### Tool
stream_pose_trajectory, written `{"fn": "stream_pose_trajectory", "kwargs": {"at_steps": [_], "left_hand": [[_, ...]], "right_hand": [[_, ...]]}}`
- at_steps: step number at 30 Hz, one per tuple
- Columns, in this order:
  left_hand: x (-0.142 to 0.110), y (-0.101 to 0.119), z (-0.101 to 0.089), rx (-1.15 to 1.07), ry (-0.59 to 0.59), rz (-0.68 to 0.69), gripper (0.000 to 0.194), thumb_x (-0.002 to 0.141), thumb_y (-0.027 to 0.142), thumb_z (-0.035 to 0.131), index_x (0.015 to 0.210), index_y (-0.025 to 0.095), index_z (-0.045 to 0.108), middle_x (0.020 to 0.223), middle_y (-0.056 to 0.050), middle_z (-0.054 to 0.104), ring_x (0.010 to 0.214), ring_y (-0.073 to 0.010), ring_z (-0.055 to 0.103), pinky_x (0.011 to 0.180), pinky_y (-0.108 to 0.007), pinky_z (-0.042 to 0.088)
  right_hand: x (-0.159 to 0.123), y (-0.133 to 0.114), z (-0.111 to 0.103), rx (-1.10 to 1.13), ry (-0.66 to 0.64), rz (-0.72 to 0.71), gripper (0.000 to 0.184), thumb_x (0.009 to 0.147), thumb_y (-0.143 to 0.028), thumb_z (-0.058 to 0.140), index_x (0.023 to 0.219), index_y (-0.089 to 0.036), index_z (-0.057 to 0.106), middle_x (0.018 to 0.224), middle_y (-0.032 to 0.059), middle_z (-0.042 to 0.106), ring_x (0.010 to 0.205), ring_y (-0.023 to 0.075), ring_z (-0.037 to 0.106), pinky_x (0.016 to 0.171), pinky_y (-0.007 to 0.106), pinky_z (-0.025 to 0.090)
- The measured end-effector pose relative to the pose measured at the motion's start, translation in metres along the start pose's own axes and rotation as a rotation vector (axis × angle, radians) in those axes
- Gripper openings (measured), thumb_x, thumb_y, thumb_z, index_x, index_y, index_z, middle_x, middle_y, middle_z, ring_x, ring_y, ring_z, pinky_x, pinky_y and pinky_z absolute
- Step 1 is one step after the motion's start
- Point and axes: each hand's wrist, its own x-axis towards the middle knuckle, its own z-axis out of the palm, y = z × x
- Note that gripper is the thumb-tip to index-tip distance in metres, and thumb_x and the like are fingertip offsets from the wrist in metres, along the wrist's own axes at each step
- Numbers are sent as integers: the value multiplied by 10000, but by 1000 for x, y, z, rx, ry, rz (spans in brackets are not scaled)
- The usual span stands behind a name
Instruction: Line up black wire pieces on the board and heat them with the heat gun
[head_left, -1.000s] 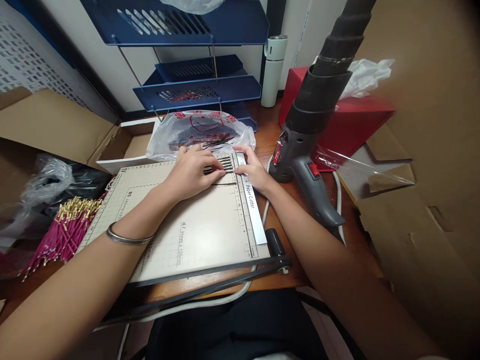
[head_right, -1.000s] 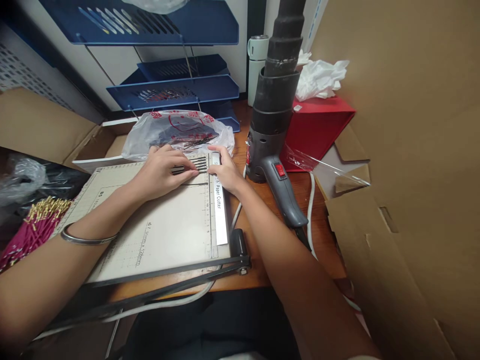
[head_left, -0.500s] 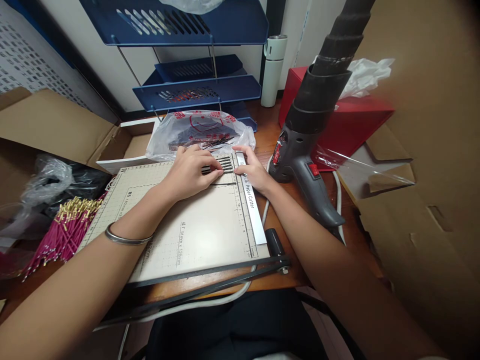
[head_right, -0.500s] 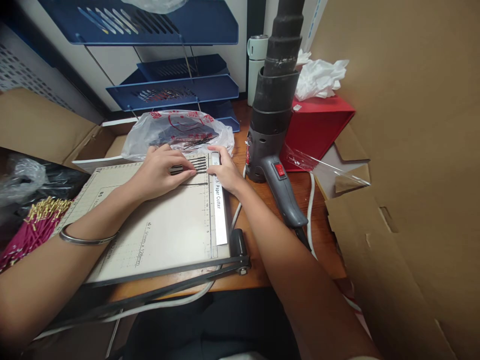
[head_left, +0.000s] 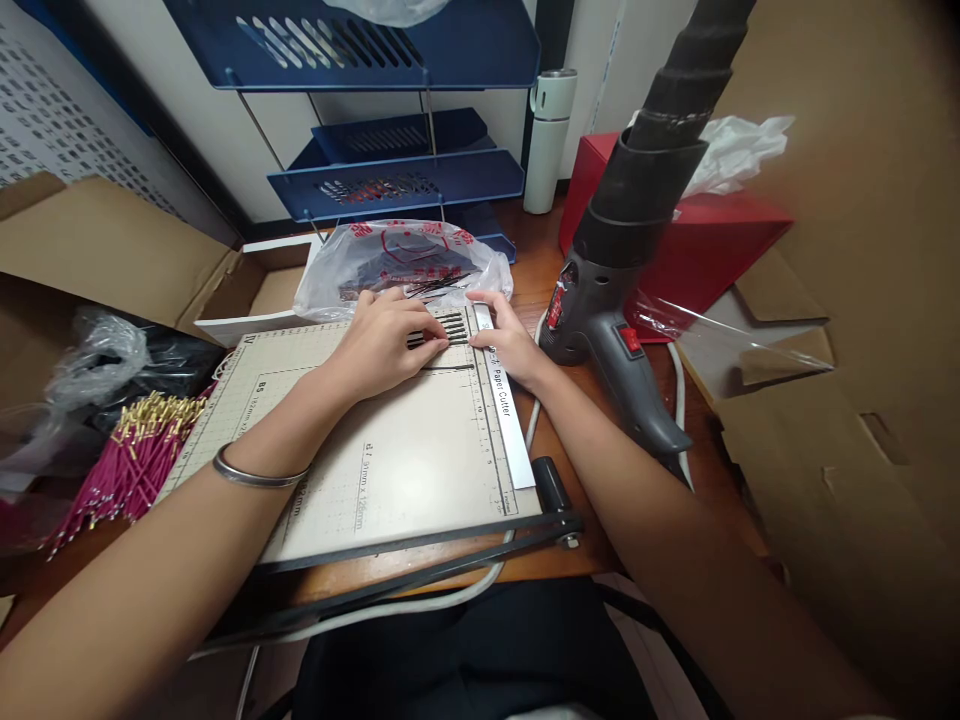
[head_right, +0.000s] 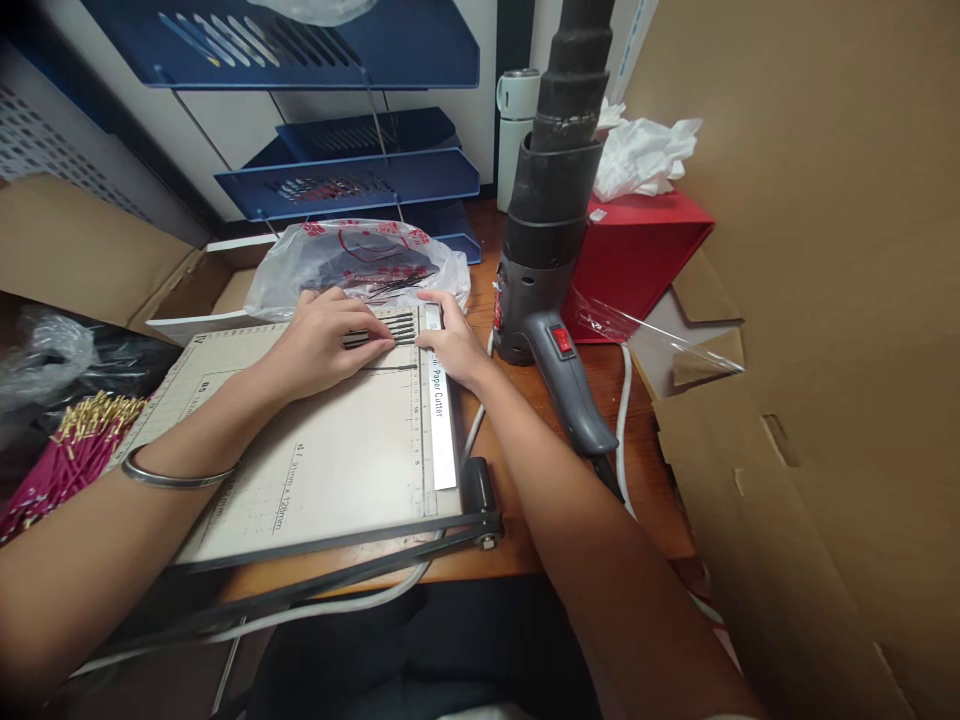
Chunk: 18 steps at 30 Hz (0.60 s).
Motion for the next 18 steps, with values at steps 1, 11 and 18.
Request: {"fn": "stream_pose_trajectory", "kwargs": {"at_steps": [1,11,18], "left_hand": [[0,0,0,1,2,2,226,963,379,649,879,223,789,921,-65,776,951,-275,576,910,-460,328],[-1,0,1,-13,14,-1,221,954,380,651,868,229,788,920,-67,781,948,-276,565,903,-464,324],[0,0,1,-12,8,-4,200,960,368,664,878,232,786,913,-62,775,941,-272,552,894,-451,318]], "right_hand": [[0,0,0,0,-1,-1,675,583,-250,639,1243,-255,501,1393,90,563,1380,312,507,1263,495,347],[-1,-3,-1,-30,10,18,667,584,-260,644,1238,-254,518,1347,87,577,1355,331,519,1236,527,378],[1,1,-1,1,-8,27,698,590,-258,654,1276,-251,525,1400,93,569,1407,331,491,1270,527,351]]}}
